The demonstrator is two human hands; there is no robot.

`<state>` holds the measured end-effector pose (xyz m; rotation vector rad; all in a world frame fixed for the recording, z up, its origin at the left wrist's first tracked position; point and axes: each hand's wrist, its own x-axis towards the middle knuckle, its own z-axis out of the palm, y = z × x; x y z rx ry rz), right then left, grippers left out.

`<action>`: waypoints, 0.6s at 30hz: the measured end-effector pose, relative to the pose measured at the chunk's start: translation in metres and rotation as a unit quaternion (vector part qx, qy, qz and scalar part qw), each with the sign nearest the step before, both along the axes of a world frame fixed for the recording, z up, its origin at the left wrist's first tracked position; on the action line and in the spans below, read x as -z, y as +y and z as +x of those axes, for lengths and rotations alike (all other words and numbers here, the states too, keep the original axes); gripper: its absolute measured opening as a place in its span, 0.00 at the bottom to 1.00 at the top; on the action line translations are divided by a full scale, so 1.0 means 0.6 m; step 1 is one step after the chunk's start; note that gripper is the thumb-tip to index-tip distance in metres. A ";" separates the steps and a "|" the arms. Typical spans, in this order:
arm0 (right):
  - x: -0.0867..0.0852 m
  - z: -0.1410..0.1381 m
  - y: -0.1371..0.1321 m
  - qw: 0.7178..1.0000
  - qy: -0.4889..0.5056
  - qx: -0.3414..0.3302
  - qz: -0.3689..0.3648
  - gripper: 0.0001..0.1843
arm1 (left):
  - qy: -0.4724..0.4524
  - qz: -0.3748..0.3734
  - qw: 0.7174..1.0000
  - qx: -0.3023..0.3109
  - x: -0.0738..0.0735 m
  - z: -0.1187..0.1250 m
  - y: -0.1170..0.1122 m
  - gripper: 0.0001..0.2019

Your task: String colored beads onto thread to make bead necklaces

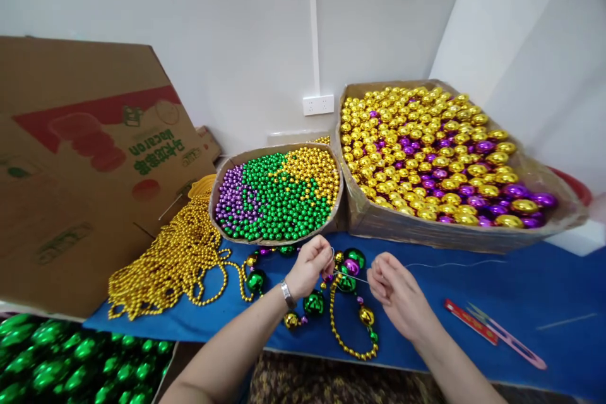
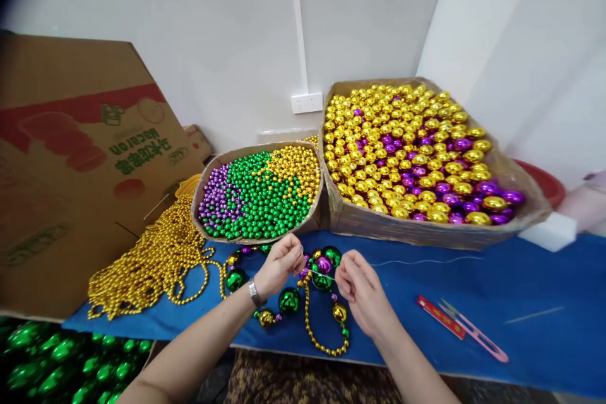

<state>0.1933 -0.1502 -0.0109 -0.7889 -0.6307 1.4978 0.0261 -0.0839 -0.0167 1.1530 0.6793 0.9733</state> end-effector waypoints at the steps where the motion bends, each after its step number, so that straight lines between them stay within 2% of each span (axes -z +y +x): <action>1: 0.002 0.000 -0.002 1.000 -0.023 -0.006 0.003 0.15 | 0.003 -0.006 1.000 0.000 0.008 -0.003 -0.002 0.17; 4: 0.006 0.001 -0.005 0.993 -0.113 -0.021 0.014 0.16 | -0.021 -0.052 0.998 -0.027 0.017 -0.009 -0.012 0.17; 7: -0.002 0.006 -0.010 0.972 -0.229 -0.032 0.043 0.17 | -0.060 -0.118 0.990 -0.055 -0.004 -0.012 -0.018 0.15; 9: -0.011 0.008 -0.017 0.937 -0.335 -0.034 0.092 0.16 | -0.083 -0.147 0.983 -0.066 -0.031 -0.010 -0.017 0.12; 11: -0.018 0.007 -0.025 0.883 -0.443 -0.037 0.151 0.13 | -0.107 -0.153 0.979 -0.077 -0.059 -0.007 -0.016 0.11; 13: -0.021 0.001 -0.031 0.832 -0.519 -0.030 0.191 0.11 | -0.109 -0.119 0.983 -0.082 -0.080 -0.001 -0.015 0.09; 14: -0.021 -0.002 -0.032 0.817 -0.541 -0.019 0.196 0.11 | -0.092 -0.082 0.989 -0.084 -0.087 0.002 -0.017 0.09; 16: -0.022 -0.009 -0.031 0.806 -0.562 0.012 0.182 0.16 | -0.027 0.031 0.996 -0.081 -0.099 0.009 -0.022 0.07; 18: -0.026 -0.014 -0.024 0.808 -0.563 0.025 0.169 0.17 | 0.050 0.162 0.983 -0.066 -0.109 0.017 -0.029 0.06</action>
